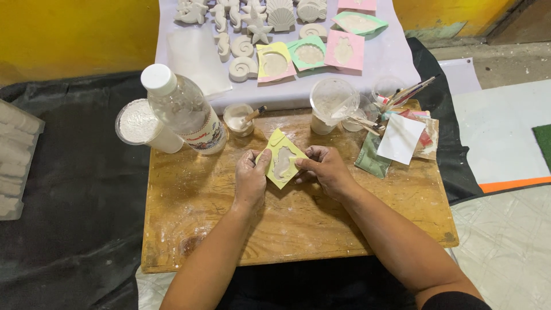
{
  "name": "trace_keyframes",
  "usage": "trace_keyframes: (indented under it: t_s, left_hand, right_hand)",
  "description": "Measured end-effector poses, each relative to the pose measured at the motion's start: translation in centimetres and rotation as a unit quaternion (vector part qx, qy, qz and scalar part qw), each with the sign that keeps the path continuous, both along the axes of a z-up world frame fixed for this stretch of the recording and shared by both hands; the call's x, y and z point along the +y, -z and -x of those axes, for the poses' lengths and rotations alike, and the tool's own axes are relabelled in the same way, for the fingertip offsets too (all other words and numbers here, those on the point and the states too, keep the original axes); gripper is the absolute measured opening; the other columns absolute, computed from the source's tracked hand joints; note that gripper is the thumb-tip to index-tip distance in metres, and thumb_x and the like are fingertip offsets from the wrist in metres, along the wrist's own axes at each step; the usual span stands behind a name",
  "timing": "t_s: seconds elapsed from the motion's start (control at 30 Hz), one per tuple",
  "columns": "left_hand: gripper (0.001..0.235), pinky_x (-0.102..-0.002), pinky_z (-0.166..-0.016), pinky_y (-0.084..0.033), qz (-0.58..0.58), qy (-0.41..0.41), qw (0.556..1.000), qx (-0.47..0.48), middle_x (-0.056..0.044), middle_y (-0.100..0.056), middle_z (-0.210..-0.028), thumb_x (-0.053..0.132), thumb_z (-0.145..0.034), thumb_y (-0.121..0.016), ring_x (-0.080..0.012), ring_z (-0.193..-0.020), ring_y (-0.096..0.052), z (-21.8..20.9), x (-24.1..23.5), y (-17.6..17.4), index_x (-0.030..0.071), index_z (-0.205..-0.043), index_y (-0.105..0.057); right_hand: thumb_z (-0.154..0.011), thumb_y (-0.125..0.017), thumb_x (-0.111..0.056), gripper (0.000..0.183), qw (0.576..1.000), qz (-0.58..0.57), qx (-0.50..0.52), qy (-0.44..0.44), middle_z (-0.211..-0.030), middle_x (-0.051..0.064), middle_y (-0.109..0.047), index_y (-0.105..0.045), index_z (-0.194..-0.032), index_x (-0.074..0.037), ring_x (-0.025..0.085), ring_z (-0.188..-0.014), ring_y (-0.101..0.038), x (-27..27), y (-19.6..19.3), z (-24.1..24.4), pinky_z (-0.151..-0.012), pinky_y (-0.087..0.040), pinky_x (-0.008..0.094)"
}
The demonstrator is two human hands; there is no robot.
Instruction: Removing molded plaster objects from silicone molds and sanding the edges of a heart-shaped piece
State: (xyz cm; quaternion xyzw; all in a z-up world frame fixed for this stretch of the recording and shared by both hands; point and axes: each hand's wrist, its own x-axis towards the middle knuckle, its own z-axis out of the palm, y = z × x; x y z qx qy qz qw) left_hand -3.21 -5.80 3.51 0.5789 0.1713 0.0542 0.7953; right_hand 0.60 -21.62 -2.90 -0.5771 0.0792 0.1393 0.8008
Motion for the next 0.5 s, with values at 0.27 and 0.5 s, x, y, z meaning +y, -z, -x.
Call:
trace_keyframes:
  t_s: [0.27,0.5]
  left_hand:
    - [0.018,-0.020,-0.061,-0.049,-0.003,0.041,0.999,-0.019,-0.001,-0.062,-0.073,0.024,-0.094,-0.074,-0.0070,-0.066,-0.058,-0.8,0.8,2.6,0.007,-0.096,-0.069]
    - [0.022,-0.017,-0.051,-0.045,-0.019,0.050,0.998,-0.023,0.003,-0.056,-0.062,0.029,-0.096,-0.071,-0.0042,-0.054,-0.053,-0.6,0.6,2.4,0.009,-0.089,-0.067]
  right_hand:
    - [-0.077,-0.082,0.001,0.018,0.999,0.023,-0.035,-0.013,-0.067,0.013,-0.064,-0.066,-0.085,0.005,0.026,-0.058,-0.071,-0.2,-1.0,0.3,-0.049,-0.064,0.040]
    - [-0.077,-0.083,0.001,0.017,0.993,0.088,-0.063,-0.053,-0.064,0.011,-0.064,-0.069,-0.086,0.004,0.020,-0.053,-0.070,0.1,-2.7,0.7,-0.049,-0.062,0.032]
